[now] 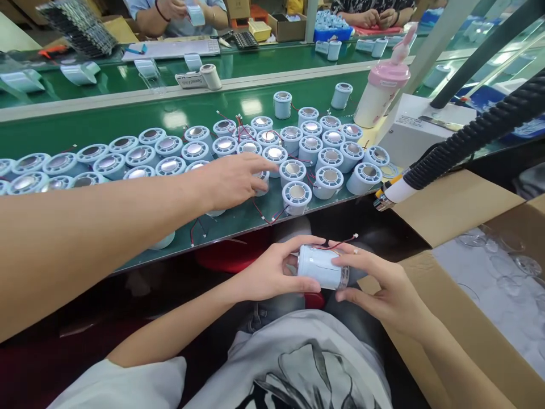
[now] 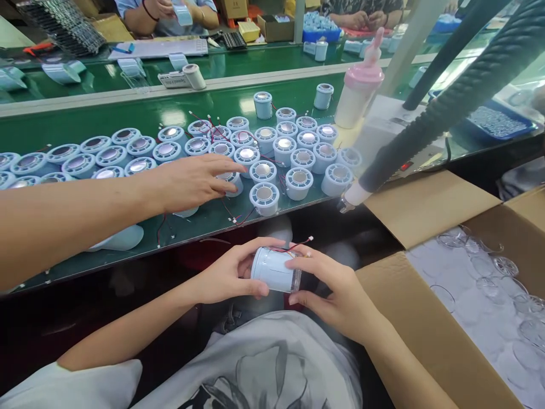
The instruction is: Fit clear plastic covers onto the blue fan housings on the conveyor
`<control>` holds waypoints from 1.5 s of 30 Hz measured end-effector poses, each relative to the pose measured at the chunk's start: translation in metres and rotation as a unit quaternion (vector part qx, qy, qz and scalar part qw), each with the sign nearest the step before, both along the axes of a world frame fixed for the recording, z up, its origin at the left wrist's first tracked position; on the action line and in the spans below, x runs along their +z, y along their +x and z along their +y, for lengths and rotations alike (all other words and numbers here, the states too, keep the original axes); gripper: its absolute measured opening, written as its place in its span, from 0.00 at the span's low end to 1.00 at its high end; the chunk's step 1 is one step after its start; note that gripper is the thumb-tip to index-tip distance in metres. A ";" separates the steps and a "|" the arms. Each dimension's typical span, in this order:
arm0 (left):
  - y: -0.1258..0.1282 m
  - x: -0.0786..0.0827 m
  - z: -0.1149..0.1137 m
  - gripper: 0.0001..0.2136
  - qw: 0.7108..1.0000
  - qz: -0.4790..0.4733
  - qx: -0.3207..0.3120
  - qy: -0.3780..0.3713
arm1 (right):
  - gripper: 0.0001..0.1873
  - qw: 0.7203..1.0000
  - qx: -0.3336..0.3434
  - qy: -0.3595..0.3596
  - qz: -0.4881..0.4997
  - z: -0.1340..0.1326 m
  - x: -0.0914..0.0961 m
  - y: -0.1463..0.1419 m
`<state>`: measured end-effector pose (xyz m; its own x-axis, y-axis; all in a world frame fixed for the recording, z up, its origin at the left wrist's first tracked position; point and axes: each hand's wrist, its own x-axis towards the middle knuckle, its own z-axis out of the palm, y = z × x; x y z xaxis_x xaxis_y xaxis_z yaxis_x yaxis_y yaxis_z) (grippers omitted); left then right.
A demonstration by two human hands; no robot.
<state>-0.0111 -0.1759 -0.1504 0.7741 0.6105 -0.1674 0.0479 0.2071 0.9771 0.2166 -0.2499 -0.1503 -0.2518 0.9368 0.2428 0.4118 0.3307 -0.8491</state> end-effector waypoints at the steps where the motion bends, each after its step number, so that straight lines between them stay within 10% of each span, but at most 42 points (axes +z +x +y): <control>1: -0.001 0.001 0.000 0.32 1.000 0.005 -0.005 0.015 | 0.23 1.000 0.004 -0.007 0.006 -0.002 0.000 0.001; 23: -0.010 0.011 0.001 0.35 0.961 -0.005 -0.030 0.274 | 0.21 0.909 0.023 -0.323 0.262 -0.001 0.011 -0.005; 34: -0.012 0.013 -0.001 0.34 0.969 0.007 -0.034 0.246 | 0.19 0.873 -0.006 -0.363 0.325 0.000 0.004 -0.012; 45: -0.028 0.014 -0.015 0.30 0.946 0.009 0.071 0.315 | 0.15 0.905 -0.118 -0.276 0.301 -0.010 -0.001 0.000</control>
